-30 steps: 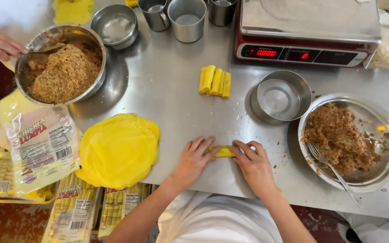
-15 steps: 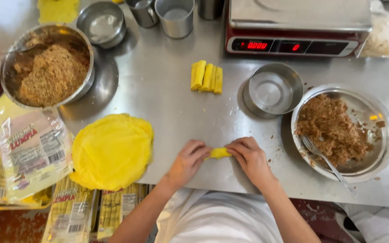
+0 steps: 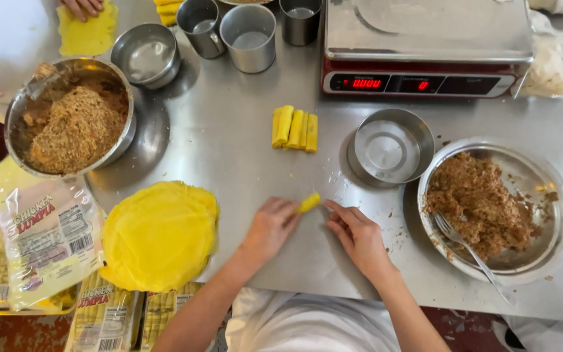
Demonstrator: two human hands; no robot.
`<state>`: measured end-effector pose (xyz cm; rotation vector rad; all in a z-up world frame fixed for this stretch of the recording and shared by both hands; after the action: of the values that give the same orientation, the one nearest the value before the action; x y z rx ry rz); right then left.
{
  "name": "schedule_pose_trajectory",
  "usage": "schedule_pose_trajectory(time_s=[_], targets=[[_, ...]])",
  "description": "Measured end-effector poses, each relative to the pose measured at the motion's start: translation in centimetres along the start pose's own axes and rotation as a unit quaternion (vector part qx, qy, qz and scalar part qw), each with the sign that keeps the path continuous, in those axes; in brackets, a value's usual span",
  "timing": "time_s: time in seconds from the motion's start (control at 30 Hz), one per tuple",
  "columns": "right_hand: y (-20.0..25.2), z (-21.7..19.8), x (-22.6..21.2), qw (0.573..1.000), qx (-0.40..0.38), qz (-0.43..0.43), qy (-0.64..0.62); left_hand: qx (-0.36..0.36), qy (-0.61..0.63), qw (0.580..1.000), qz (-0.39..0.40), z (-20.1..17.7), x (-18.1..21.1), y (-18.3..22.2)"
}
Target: Assembling food rolls by placing meat filling onto yellow wrappers and rolling them into cylinders on a production table.
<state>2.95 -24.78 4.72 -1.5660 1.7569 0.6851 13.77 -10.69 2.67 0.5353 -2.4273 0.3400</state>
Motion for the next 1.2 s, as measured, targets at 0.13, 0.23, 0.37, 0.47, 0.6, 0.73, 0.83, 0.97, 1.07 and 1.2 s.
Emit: schedule_pose_trajectory(time_s=[0.13, 0.23, 0.37, 0.47, 0.6, 0.73, 0.83, 0.97, 1.07, 1.2], targets=[[0.5, 0.3, 1.9, 0.999, 0.012, 0.021, -0.047, 0.122, 0.037, 0.990, -0.062, -4.1, -2.7, -5.6], [0.3, 0.3, 1.9, 0.999, -0.004, 0.016, -0.044, 0.173, 0.086, 0.980, -0.038, -4.6, -4.1, -9.8], [0.5, 1.0, 2.1, 0.998, -0.021, 0.005, -0.056, 0.144, 0.026, 0.989, -0.026, -3.0, -5.5, -11.6], [0.7, 1.7, 3.1, 0.996, -0.045, 0.041, -0.066, 0.084, -0.075, 0.992, -0.059, -2.0, -5.1, -10.0], [0.4, 1.9, 2.4, 0.997, -0.044, 0.011, -0.065, 0.108, -0.091, 0.989, -0.049, -1.2, -5.9, -9.6], [0.5, 1.7, 2.3, 0.999, -0.021, 0.000, -0.049, 0.133, -0.042, 0.988, -0.066, -2.0, -5.6, -10.8], [0.7, 1.6, 1.9, 0.999, -0.027, -0.013, -0.042, 0.128, -0.025, 0.987, -0.095, -1.8, -6.0, -10.3], [0.6, 2.0, 2.1, 0.999, -0.036, -0.016, -0.001, 0.141, 0.014, 0.986, -0.085, -3.1, -4.5, -4.5], [0.8, 1.9, 1.6, 0.999, -0.047, 0.017, 0.001, 0.184, -0.096, 0.974, -0.088, -9.0, 0.0, 3.8], [0.6, 2.3, 1.5, 0.999, -0.043, 0.002, 0.018, 0.215, -0.143, 0.936, -0.240, -10.5, -5.3, 14.6]])
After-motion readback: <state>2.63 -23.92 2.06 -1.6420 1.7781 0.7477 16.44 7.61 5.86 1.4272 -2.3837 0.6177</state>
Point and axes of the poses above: each hand's wrist, its own y-axis away from the middle knuckle, its own z-axis out of the palm, x = y × z, the point moved 9 cm from there along -y, towards the middle knuckle, and after that the axes turned 14 degrees about -x, right-handed, at the moved point
